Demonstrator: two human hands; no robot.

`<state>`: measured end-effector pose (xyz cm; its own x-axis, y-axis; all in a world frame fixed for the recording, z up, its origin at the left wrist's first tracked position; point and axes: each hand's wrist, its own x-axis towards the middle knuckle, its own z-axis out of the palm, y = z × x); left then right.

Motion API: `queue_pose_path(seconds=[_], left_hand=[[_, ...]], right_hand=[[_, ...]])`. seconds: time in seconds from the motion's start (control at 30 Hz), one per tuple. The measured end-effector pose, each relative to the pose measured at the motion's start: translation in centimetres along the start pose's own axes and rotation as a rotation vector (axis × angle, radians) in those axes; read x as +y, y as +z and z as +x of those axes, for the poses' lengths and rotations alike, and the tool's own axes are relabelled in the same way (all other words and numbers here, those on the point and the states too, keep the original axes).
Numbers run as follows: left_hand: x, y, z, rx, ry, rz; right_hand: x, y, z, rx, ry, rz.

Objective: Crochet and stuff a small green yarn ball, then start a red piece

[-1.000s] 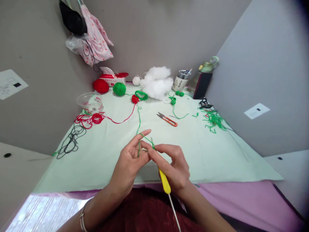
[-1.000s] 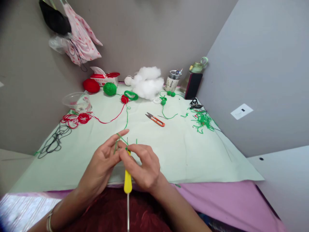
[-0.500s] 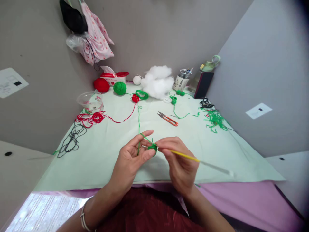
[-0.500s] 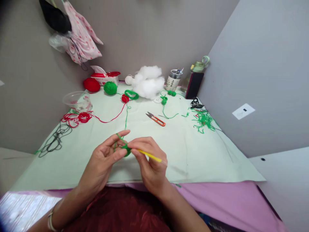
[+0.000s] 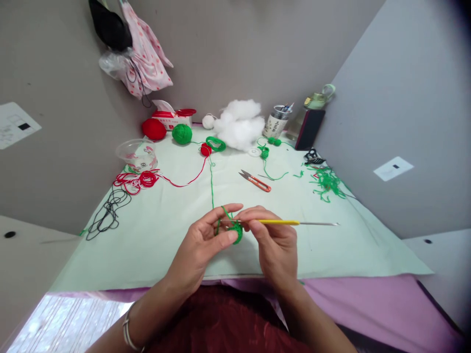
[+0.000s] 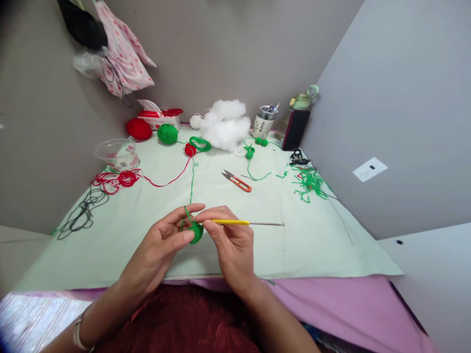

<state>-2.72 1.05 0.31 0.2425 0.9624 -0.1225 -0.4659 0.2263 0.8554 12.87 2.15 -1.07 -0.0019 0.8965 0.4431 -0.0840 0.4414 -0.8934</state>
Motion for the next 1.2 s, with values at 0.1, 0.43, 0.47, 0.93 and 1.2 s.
queue_pose_path(seconds=[0.1, 0.43, 0.47, 0.93, 1.2], left_hand=[[-0.3, -0.4, -0.2, 0.002, 0.032, 0.101], [0.1, -0.5, -0.3, 0.026, 0.105, 0.165], [0.1, -0.5, -0.3, 0.033, 0.11, 0.171], [-0.6, 0.4, -0.7, 0.097, 0.055, 0.037], [0.2, 0.0, -0.2, 0.002, -0.077, -0.166]], right_hand=[[0.3, -0.3, -0.2, 0.035, 0.044, 0.059], [0.2, -0.7, 0.1, 0.013, 0.098, 0.12], [0.1, -0.7, 0.1, 0.008, 0.084, 0.104], [-0.3, -0.5, -1.6, -0.078, -0.61, -0.671], [-0.5, -0.1, -0.5, 0.091, -0.139, 0.014]])
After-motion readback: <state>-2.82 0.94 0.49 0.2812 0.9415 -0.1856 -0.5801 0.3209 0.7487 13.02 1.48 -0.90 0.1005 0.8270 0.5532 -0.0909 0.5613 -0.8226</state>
